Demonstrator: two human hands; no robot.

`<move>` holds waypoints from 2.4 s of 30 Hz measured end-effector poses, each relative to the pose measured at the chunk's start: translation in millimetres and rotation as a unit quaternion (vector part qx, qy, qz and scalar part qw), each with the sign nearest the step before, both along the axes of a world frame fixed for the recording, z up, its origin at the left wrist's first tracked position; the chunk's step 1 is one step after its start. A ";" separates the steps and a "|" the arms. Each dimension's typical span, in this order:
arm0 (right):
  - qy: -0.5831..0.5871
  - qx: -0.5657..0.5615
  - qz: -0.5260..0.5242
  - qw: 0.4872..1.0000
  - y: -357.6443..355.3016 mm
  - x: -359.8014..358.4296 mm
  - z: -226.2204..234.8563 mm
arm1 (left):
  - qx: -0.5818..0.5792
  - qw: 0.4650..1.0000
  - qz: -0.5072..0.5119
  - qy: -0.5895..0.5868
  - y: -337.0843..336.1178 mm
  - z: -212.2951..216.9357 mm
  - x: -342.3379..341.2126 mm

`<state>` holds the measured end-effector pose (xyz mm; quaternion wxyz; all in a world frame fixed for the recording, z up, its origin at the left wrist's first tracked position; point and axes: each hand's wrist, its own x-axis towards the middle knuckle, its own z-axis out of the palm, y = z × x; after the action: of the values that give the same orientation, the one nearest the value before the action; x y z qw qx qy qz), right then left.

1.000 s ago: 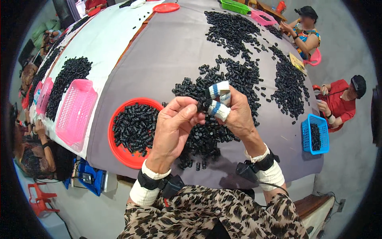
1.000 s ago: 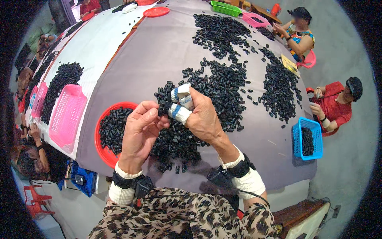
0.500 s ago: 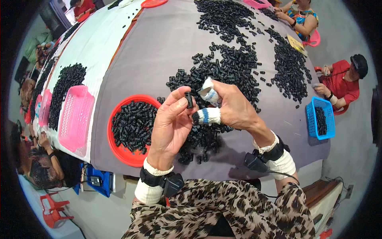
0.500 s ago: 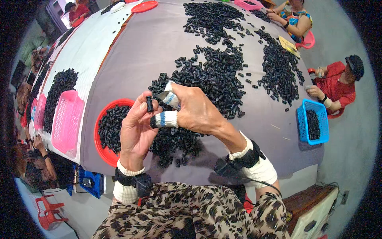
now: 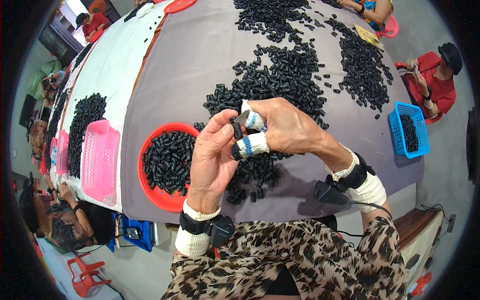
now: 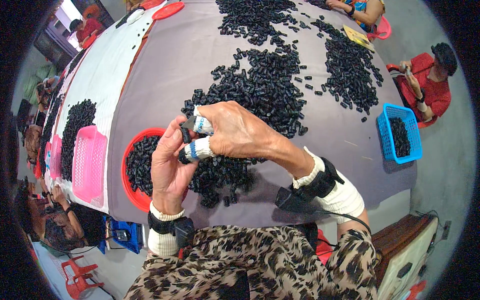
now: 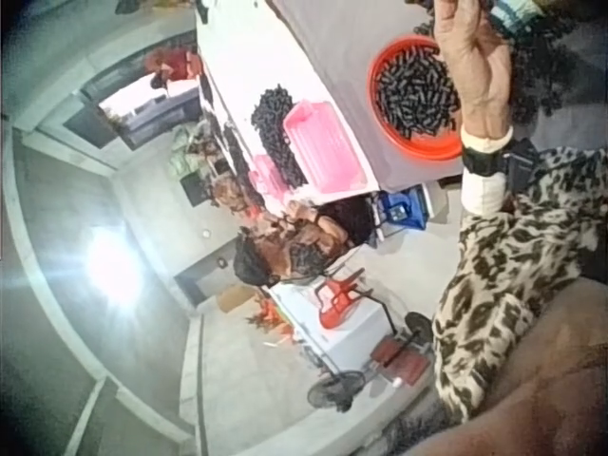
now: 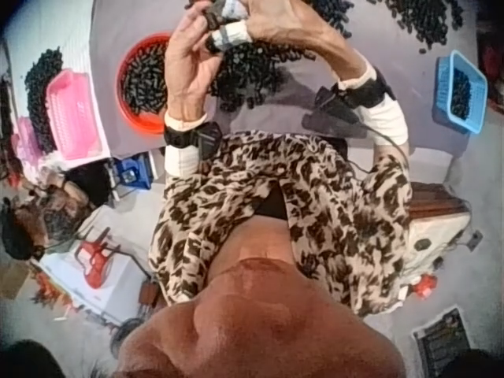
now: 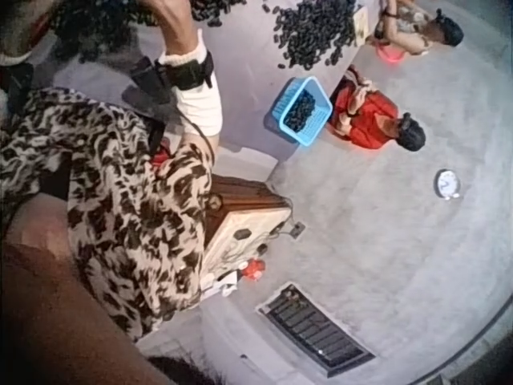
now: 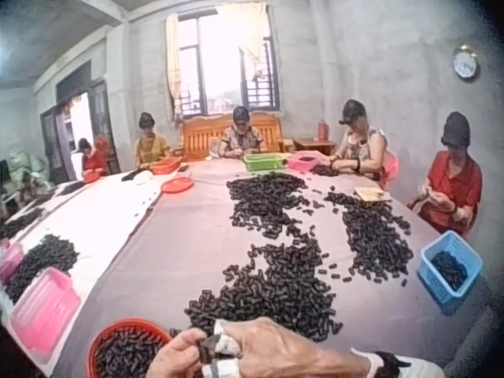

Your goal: Sorting small black plastic or rubber components on a workbench.

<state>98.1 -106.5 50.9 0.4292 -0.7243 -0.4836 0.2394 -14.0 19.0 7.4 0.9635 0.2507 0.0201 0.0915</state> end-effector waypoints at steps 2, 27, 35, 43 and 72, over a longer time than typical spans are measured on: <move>-0.019 0.005 0.008 1.000 -0.5 2.4 -2.5 | 0.009 1.000 0.000 -0.002 -0.2 -0.8 -0.1; -0.043 0.036 0.052 0.997 -6.3 4.8 -13.7 | 0.049 0.998 0.020 0.026 -7.5 -7.7 0.5; -0.003 0.043 0.033 0.999 -14.2 2.6 -6.2 | 0.032 0.999 0.006 0.022 -14.2 -4.1 2.0; -0.022 0.019 0.025 0.999 -14.4 3.1 -3.8 | 0.036 0.999 -0.014 0.013 -12.6 -10.8 0.1; -0.021 0.037 -0.038 0.998 -19.8 -1.0 -22.4 | 0.053 0.999 -0.005 -0.005 -13.3 -8.5 2.9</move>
<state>97.1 -126.3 28.5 0.4548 -0.7305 -0.4729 0.1895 -11.1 5.6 -1.0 0.9495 0.3008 0.0094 0.0887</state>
